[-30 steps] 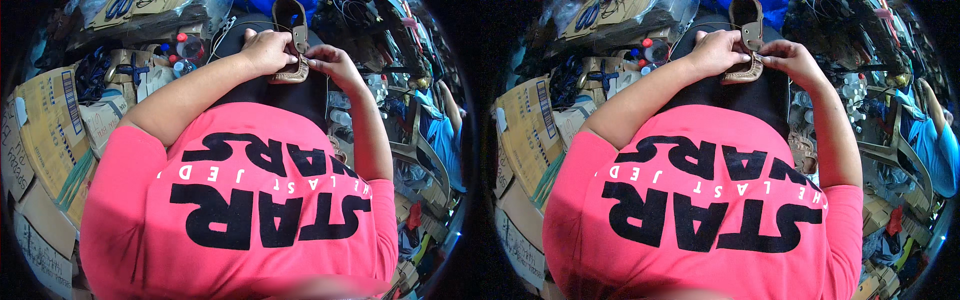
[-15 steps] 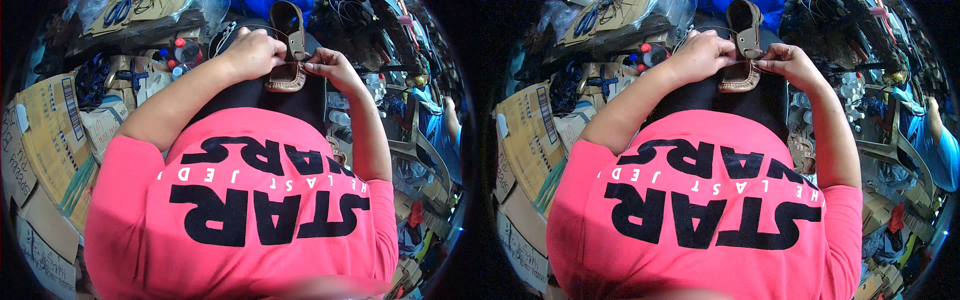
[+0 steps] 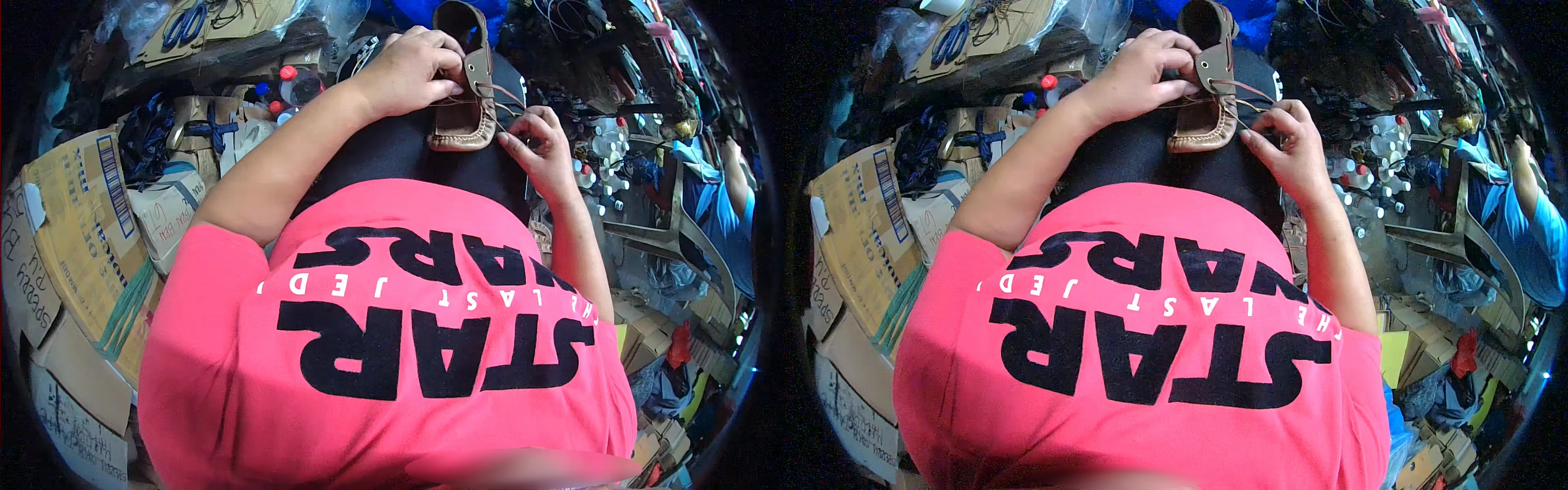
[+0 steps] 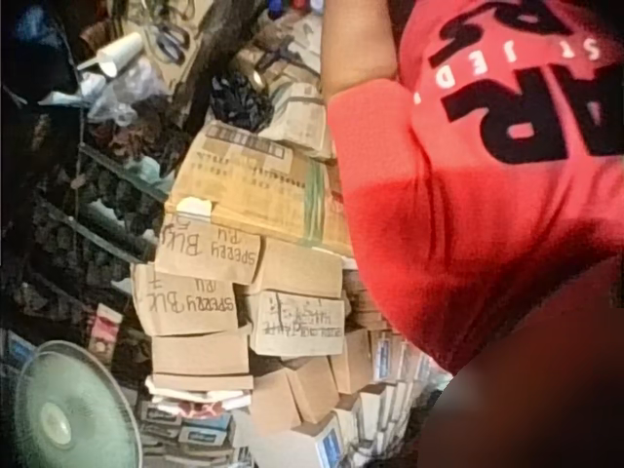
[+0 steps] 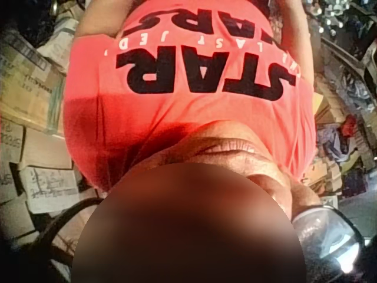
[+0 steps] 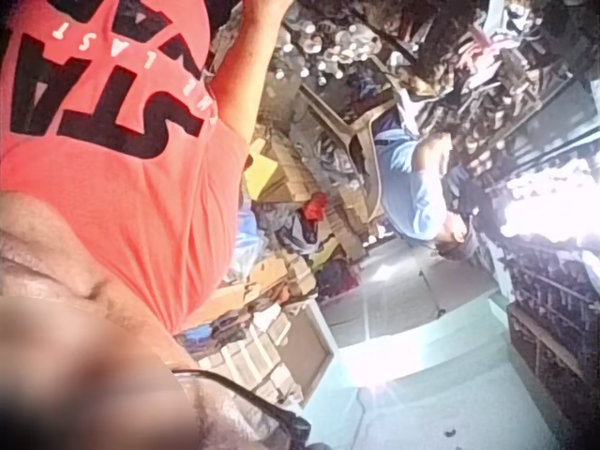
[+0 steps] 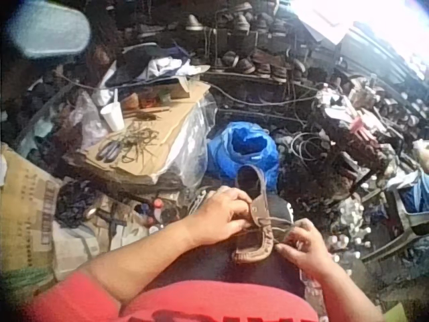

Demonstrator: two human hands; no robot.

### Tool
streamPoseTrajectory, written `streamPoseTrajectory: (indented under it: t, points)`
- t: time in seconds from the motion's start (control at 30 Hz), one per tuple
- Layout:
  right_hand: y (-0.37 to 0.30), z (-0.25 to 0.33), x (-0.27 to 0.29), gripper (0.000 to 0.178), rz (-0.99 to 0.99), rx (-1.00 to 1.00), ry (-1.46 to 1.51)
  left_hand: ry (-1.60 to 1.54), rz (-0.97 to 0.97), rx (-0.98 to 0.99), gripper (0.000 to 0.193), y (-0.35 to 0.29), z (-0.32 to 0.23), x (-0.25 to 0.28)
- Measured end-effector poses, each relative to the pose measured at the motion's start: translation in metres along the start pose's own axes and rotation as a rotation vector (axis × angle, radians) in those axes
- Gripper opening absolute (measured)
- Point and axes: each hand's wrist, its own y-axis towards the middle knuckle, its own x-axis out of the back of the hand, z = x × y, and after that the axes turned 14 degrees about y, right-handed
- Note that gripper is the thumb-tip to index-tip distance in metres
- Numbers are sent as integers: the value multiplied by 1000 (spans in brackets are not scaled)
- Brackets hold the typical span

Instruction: Stitching the leather upper component of a shoe by hand.

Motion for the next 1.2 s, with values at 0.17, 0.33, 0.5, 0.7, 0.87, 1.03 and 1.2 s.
streamPoseTrajectory:
  t: [0.17,0.33,0.5,0.7,0.87,1.03,1.2]
  points:
    - [11,-21,20,17,-265,55,-34,-293,114,263,25,-7,-5,35]
    - [34,-18,-14,25,-498,-130,1132,-71,45,149,43,-13,-8,30]
    - [39,-13,-12,31,-502,-428,1746,-10,71,70,39,-27,-1,27]
    - [40,-15,-8,37,-141,-463,1655,30,250,72,35,-38,23,27]
    - [38,-11,-8,37,-151,-459,1501,112,273,57,34,-42,18,32]
    - [36,-15,-4,32,-93,-432,1424,117,239,-40,30,-46,16,42]
    - [7,-5,14,26,-213,-535,1093,148,210,-38,17,-44,5,55]
